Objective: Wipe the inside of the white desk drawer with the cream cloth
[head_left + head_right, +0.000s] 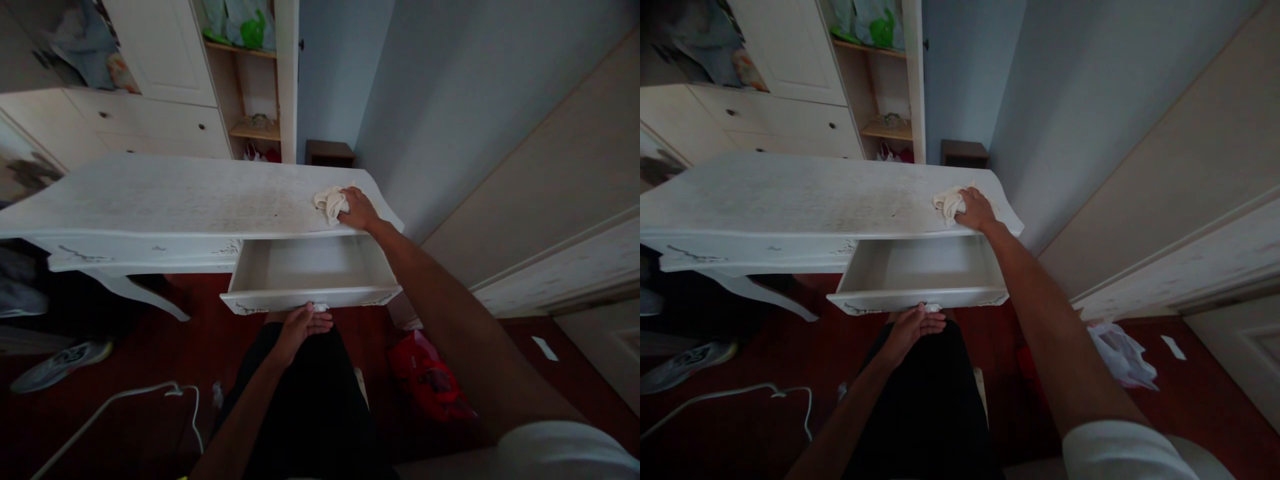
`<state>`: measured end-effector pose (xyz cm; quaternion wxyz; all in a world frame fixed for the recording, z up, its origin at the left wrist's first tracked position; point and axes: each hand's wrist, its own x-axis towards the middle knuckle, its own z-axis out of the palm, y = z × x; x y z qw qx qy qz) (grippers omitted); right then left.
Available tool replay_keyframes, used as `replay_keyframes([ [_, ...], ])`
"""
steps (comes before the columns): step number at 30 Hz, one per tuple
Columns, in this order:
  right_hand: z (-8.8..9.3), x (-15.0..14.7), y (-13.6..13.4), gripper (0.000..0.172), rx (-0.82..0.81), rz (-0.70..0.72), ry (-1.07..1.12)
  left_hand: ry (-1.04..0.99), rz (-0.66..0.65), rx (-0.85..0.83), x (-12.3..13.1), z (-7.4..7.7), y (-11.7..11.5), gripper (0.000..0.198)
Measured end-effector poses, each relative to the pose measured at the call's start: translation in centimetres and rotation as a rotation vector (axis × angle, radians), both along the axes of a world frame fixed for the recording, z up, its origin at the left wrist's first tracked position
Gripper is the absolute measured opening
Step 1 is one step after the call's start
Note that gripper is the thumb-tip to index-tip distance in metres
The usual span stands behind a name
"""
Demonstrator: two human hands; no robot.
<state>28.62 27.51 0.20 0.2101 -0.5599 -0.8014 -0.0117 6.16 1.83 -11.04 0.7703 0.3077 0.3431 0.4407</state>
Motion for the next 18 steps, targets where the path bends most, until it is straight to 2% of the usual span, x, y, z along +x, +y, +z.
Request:
replay_keyframes([
  [4,0.0,0.2,0.2,0.083,-0.014,0.017,0.040,0.014,0.053,-0.008,0.5,0.3,2.1,0.057],
  [11,-0.2,1.2,0.9,0.071,0.000,0.054,0.214,-0.012,0.124,0.009,1.6,0.3,6.4,0.050],
  [18,-0.6,2.8,1.6,0.075,0.018,0.046,0.352,-0.056,0.205,-0.061,2.5,-0.3,11.7,0.033],
])
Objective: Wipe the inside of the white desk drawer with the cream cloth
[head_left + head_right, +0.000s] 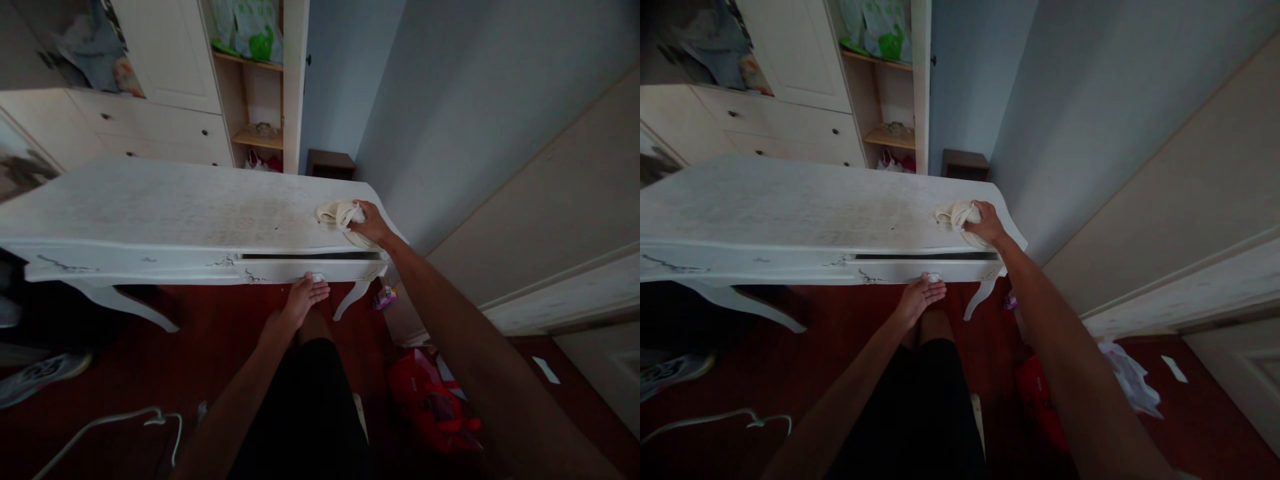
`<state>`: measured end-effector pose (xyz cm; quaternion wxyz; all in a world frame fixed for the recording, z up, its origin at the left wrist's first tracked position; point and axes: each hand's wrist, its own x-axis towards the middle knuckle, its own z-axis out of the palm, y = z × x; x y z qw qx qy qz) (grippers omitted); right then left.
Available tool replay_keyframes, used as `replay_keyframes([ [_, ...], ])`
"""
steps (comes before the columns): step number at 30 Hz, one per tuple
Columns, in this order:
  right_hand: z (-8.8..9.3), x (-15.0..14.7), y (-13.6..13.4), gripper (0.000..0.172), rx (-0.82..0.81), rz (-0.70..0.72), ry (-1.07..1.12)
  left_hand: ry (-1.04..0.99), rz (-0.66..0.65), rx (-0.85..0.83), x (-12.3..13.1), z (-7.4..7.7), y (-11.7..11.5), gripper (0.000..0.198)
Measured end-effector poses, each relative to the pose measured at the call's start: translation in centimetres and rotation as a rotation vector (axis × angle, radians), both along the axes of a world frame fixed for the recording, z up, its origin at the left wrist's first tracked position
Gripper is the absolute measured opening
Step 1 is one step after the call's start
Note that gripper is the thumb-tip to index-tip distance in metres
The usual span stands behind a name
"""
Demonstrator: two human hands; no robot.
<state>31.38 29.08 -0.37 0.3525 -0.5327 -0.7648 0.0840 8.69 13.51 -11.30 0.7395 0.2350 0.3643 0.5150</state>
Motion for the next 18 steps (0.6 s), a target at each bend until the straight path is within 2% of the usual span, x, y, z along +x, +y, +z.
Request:
replay_keyframes([
  [4,-0.2,0.2,0.0,0.079,-0.018,-0.019,-0.001,-0.016,0.032,-0.034,0.5,0.7,2.5,0.026],
  [8,-0.3,0.0,0.0,0.081,-0.057,-0.017,0.038,-0.006,0.066,-0.064,1.0,1.3,4.1,0.023],
  [13,-0.1,-0.1,0.0,0.086,-0.058,-0.030,0.022,-0.004,0.064,-0.055,0.9,1.2,4.6,0.023],
  [18,0.0,-0.8,-0.5,0.100,-0.088,-0.135,0.009,0.032,0.054,-0.018,0.8,1.3,4.2,0.030],
])
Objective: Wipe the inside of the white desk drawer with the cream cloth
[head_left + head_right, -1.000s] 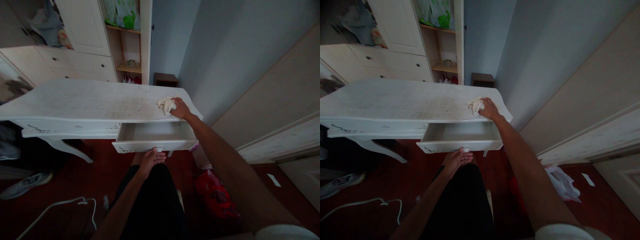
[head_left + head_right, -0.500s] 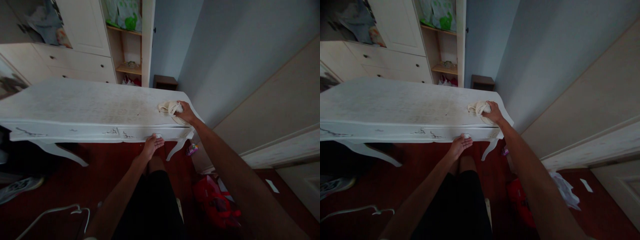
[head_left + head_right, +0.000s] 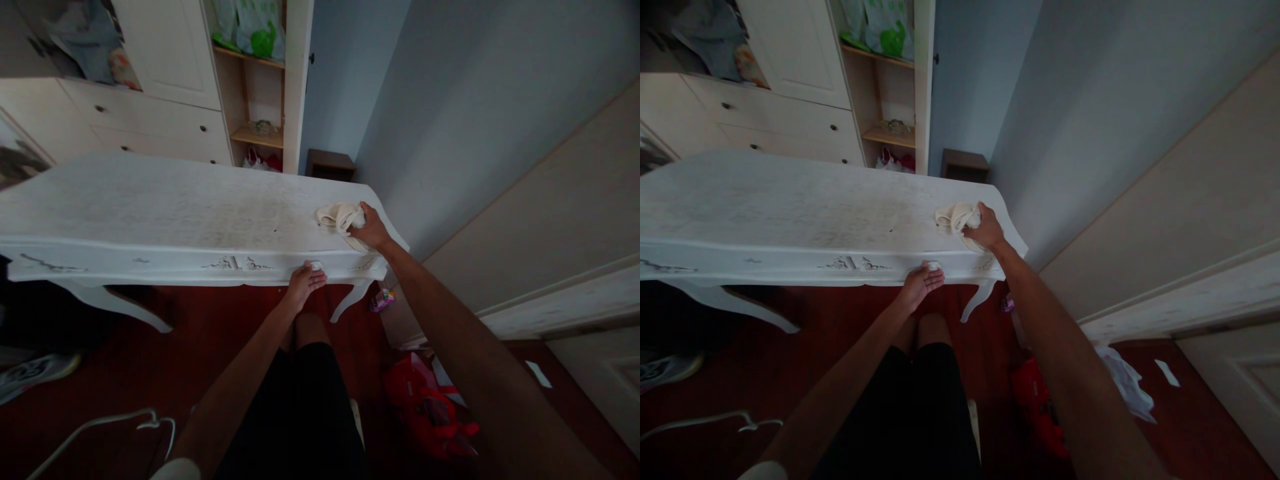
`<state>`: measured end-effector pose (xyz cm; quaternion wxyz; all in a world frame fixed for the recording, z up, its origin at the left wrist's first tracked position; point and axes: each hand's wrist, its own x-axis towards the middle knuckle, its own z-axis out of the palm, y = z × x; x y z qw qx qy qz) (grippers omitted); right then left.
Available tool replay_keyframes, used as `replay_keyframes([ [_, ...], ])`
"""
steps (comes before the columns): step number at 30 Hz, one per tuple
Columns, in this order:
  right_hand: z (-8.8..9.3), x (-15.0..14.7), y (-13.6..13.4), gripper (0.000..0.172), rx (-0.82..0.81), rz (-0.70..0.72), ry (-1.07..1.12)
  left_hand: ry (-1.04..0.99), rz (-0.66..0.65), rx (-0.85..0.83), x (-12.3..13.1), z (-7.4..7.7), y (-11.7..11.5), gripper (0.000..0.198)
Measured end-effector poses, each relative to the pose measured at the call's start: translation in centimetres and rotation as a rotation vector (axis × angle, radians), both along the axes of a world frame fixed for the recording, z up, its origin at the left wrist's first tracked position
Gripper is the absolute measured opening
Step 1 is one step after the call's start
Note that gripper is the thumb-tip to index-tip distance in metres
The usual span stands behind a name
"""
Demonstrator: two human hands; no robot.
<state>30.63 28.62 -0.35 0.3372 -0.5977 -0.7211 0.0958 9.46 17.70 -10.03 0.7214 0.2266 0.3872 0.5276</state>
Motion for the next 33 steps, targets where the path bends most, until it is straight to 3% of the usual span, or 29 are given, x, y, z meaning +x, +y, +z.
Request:
replay_keyframes([
  [3,0.0,-0.8,-0.4,0.100,0.026,-0.058,-0.029,0.071,0.055,0.002,-1.0,0.6,-0.6,0.023],
  [6,0.0,-1.5,-0.9,0.092,0.052,-0.083,-0.080,0.202,0.104,0.025,-3.6,2.2,-1.8,0.020],
  [8,0.1,-1.7,-1.1,0.086,0.068,-0.084,-0.096,0.315,0.037,0.083,-5.9,4.1,-2.9,0.020],
  [11,0.3,-2.0,-1.3,0.081,0.081,-0.102,-0.107,0.433,-0.063,0.290,-9.3,8.2,-3.9,0.021],
  [14,0.3,-2.3,-1.7,0.077,0.104,-0.125,-0.105,0.495,0.148,0.511,-12.1,12.1,-2.3,0.014],
  [17,0.2,-2.5,-2.3,0.070,0.155,-0.145,-0.089,0.595,0.381,0.645,-14.5,14.0,1.8,0.014],
  [21,0.2,-2.8,-3.0,0.063,0.219,-0.173,-0.055,0.990,0.375,0.629,-17.4,13.2,7.2,0.018],
  [24,0.2,-2.9,-3.3,0.061,0.244,-0.192,-0.023,1.149,0.348,0.571,-18.9,11.8,9.0,0.017],
  [29,-0.3,-2.6,-4.7,0.058,0.371,-0.147,0.078,0.981,0.382,0.521,-19.5,10.9,9.2,0.018],
  [33,-2.8,-1.7,-8.7,0.056,0.523,-0.030,0.098,0.843,0.416,0.488,-19.4,11.1,9.0,0.017],
])
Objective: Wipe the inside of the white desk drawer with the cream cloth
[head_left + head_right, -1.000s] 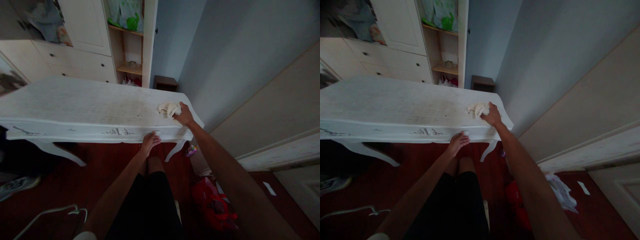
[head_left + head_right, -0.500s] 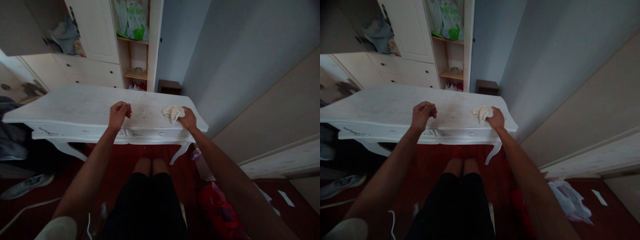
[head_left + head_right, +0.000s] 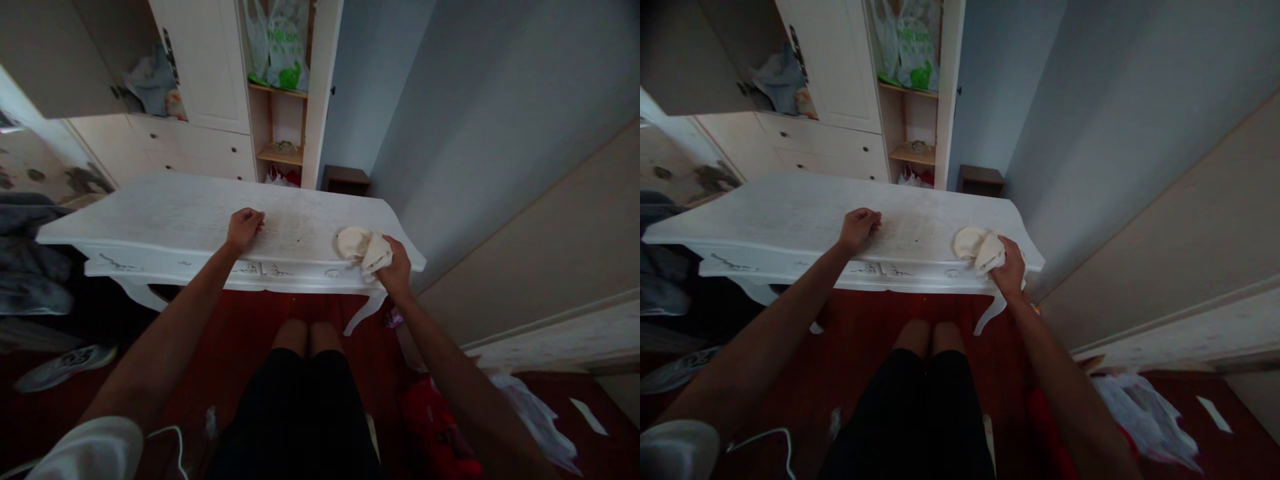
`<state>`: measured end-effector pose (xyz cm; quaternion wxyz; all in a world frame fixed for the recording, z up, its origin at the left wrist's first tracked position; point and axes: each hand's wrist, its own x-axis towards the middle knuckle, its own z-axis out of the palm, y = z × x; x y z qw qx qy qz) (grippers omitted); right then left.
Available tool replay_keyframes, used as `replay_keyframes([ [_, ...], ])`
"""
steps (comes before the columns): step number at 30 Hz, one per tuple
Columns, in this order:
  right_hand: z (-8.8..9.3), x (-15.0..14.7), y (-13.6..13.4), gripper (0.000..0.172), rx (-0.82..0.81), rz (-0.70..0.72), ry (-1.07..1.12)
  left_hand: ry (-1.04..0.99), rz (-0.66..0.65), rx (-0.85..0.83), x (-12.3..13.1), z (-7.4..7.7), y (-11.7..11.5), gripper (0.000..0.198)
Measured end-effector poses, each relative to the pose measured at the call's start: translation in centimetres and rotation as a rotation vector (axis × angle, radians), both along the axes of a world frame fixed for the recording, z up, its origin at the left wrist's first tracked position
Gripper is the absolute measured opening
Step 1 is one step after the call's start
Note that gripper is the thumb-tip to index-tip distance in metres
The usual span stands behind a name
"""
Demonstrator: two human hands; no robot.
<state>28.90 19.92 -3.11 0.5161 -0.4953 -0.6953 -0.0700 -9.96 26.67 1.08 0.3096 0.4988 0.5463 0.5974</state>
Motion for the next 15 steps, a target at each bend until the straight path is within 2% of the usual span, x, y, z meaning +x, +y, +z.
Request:
replay_keyframes([
  [3,-2.9,1.0,-3.7,0.055,0.054,-0.034,-0.086,-0.045,0.009,0.001,0.1,0.1,0.0,0.017],
  [7,-6.6,1.9,-6.9,0.052,-0.003,-0.281,0.071,-0.060,0.021,0.013,0.1,0.0,0.4,0.017],
  [11,-8.7,1.1,-6.3,0.053,-0.124,-0.444,0.235,-0.053,0.034,-0.013,0.2,0.1,0.6,0.016],
  [15,-9.0,-1.9,-4.3,0.061,-0.171,-0.558,0.319,-0.056,0.046,-0.027,0.5,0.4,0.2,0.017],
])
